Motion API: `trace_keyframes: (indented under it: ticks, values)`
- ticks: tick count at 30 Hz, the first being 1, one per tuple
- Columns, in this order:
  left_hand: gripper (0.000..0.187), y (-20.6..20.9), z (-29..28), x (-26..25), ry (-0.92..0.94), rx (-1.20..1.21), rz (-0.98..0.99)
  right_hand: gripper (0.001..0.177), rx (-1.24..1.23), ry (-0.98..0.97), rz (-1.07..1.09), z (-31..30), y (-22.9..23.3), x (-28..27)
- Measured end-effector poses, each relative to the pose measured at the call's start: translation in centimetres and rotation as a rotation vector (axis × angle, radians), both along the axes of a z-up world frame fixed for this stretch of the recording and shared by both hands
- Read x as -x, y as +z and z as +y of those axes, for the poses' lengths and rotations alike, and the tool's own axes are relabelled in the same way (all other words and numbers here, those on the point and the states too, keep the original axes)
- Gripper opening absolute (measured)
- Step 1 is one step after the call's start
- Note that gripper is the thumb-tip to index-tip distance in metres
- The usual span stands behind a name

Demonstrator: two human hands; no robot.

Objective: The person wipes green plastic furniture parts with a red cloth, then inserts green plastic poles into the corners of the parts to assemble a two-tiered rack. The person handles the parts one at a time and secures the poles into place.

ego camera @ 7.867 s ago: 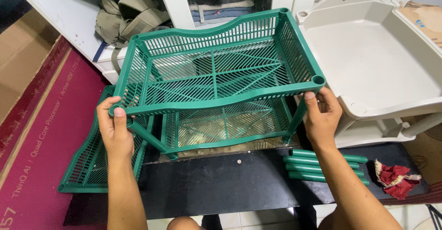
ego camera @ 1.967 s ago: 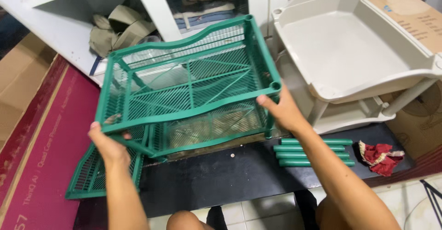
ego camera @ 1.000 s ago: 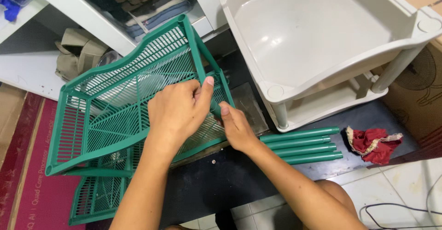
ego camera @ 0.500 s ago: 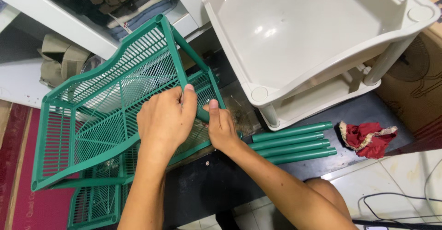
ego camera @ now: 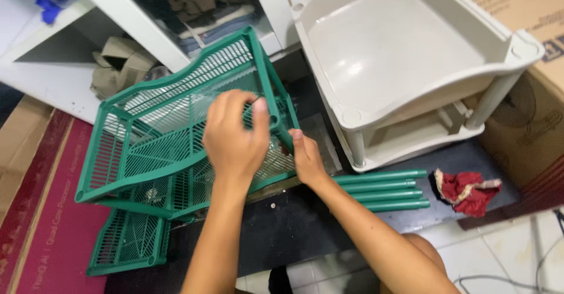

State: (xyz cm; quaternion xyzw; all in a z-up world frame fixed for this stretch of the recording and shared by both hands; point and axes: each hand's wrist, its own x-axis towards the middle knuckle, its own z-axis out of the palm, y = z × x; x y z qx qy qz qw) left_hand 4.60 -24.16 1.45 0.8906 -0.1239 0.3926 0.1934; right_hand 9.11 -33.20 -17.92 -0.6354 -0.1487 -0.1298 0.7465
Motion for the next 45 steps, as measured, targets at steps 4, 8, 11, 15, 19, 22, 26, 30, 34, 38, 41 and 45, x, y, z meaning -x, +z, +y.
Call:
trace_keyframes:
  ticks: [4, 8, 11, 15, 19, 22, 26, 30, 34, 38, 41, 45]
  values:
    - [0.015, -2.8, 9.6, 3.6, -0.053, 0.123, -0.29, 0.066, 0.055, -0.032, 0.045, -1.1, -0.8, -0.6]
    - [0.014, -6.1, 22.1, 6.0, 0.228, 0.402, -0.442, 0.067, 0.085, 0.113, 0.038, -2.2, -1.6, -0.3]
    - [0.029, -8.9, 29.1, 7.2, 0.266, 0.833, -0.392, 0.07, -0.022, 0.253, 0.125, -1.9, -1.9, -0.2]
    - [0.043, -13.3, 35.2, 6.6, 0.183, 1.225, -0.378, 0.081, -0.036, 0.33, 0.147, -1.5, -2.9, -1.0]
    - [0.07, -18.4, 37.5, 4.5, 0.044, 1.33, -0.118, 0.078, 0.041, 0.319, 0.017, -1.5, -5.1, -2.3]
    - [0.064, -21.8, 37.0, 2.3, 0.015, 1.416, -0.111, 0.062, -0.038, 0.428, 0.029, -1.4, -6.2, -3.0]
    - [0.054, -24.2, 37.3, 0.7, 0.042, 1.503, -0.288, 0.047, -0.121, 0.308, 0.211, 0.2, -5.6, -2.4]
    - [0.057, -24.5, 39.2, -1.5, 0.052, 1.473, -0.29, 0.046, 0.033, 0.17, 0.198, 0.7, -3.2, -0.3]
    - [0.056, -23.8, 42.6, -6.0, 0.014, 1.514, -0.244, 0.041, 0.175, 0.239, 0.098, 0.5, -1.1, 3.3]
    - [0.058, -21.9, 46.0, -11.7, -0.029, 1.722, -0.084, 0.041, 0.096, 0.441, 0.134, 2.9, -0.9, 8.4]
    - [0.052, -22.4, 45.6, -13.6, 0.089, 1.315, -0.112, 0.041, 0.208, 0.507, -0.026, 5.5, -0.7, 11.8]
    - [0.048, -22.4, 44.2, -16.4, -0.003, 1.337, 0.061, 0.015, 0.192, 0.599, 0.432, 9.1, -0.9, 15.4]
